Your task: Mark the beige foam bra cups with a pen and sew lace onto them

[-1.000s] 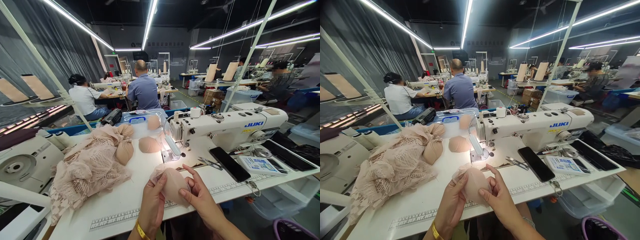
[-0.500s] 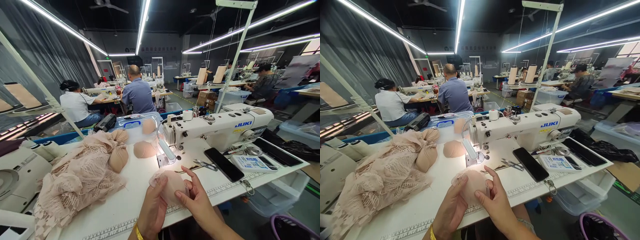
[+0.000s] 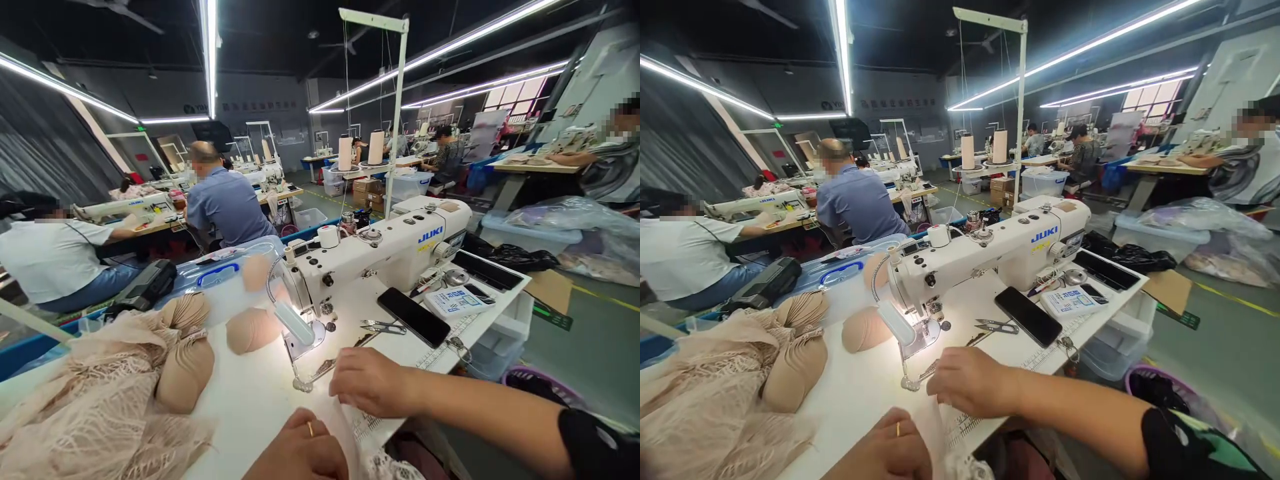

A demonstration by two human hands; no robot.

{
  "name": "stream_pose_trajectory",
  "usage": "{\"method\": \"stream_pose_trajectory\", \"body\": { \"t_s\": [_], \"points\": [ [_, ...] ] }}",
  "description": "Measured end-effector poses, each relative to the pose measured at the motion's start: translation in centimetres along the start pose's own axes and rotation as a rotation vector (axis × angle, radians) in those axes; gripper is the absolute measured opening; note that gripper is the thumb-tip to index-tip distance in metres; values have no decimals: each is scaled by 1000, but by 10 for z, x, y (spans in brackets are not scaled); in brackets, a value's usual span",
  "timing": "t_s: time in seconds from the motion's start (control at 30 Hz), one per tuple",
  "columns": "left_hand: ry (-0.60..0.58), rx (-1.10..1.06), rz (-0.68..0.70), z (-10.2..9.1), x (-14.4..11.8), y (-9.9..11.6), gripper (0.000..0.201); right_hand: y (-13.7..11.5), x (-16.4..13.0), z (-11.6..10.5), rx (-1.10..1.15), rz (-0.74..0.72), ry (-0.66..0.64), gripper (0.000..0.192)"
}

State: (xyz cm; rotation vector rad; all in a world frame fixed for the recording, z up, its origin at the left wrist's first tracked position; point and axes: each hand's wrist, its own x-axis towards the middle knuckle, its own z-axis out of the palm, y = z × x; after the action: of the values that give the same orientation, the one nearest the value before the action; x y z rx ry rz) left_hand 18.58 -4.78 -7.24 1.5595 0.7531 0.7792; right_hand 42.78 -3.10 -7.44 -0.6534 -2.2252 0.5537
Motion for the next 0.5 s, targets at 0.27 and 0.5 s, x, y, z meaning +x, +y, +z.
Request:
{"method": "stream_pose_trajectory", "body": {
  "t_s": [0.27,0.5],
  "points": [
    [-413,930,246,-37,51,31,22,73,47,2,-455,-227,-154,33],
    [-252,919,108,-22,49,5,21,73,33,-4,-355,-187,-177,28]
  ]
}}
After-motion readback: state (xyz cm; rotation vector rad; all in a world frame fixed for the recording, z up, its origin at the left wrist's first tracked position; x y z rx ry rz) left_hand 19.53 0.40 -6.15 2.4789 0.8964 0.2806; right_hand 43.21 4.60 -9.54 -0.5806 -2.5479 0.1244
